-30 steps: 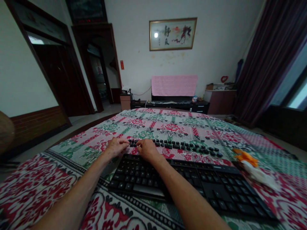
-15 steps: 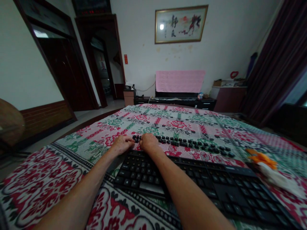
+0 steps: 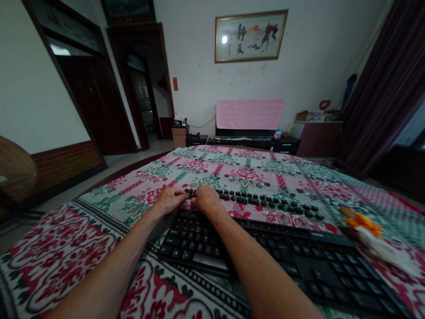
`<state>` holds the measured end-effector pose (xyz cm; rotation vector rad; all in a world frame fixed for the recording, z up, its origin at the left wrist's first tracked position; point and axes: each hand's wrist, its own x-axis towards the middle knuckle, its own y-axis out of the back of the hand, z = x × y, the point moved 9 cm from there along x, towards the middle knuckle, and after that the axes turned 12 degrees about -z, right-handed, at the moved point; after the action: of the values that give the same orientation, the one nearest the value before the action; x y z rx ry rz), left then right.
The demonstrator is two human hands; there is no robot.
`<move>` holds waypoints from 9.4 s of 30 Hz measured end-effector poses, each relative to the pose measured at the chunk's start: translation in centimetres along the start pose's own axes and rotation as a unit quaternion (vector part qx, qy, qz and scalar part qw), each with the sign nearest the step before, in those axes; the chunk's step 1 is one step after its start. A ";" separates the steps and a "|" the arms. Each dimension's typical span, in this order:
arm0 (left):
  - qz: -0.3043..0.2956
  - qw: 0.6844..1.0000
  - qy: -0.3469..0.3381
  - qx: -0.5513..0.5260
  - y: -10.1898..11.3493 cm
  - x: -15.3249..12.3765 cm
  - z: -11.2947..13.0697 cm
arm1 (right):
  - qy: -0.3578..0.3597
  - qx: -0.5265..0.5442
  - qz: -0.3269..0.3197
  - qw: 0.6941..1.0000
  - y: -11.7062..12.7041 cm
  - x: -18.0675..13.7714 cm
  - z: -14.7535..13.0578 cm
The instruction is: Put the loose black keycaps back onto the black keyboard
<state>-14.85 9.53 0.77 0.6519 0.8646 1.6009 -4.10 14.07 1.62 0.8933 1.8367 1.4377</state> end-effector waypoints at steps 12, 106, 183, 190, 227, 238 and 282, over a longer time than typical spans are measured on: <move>-0.182 0.945 0.023 -0.270 -1.5 -2.5 3.0 | 0.168 0.146 0.096 0.970 3.7 -6.4 -1.3; -0.381 0.924 0.024 -0.036 -5.5 -4.7 3.3 | 0.205 0.163 -0.085 0.961 -0.1 -8.7 -1.2; -0.405 0.905 -0.052 -0.120 -5.5 -4.8 3.6 | 0.158 0.146 -0.140 0.967 -0.6 -8.5 -1.3; -0.386 0.911 -0.040 -0.139 -5.3 -4.6 3.5 | 0.193 0.209 -0.200 0.938 -1.0 -8.3 -0.9; -0.411 0.910 0.001 -0.060 -5.6 -4.9 3.1 | 0.160 0.164 -0.147 0.962 -1.0 -7.9 -1.0; -0.385 0.921 0.023 -0.048 -5.8 -4.6 3.1 | 0.178 0.090 -0.106 0.974 -0.1 -8.3 -1.9; -0.046 0.992 0.002 -0.121 -0.2 -0.2 -2.0 | 0.081 -0.082 0.030 0.993 0.3 0.8 -2.8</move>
<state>-16.33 9.03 -0.51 0.4296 0.6798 1.5922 -6.76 13.23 2.43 0.7743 1.7878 1.7165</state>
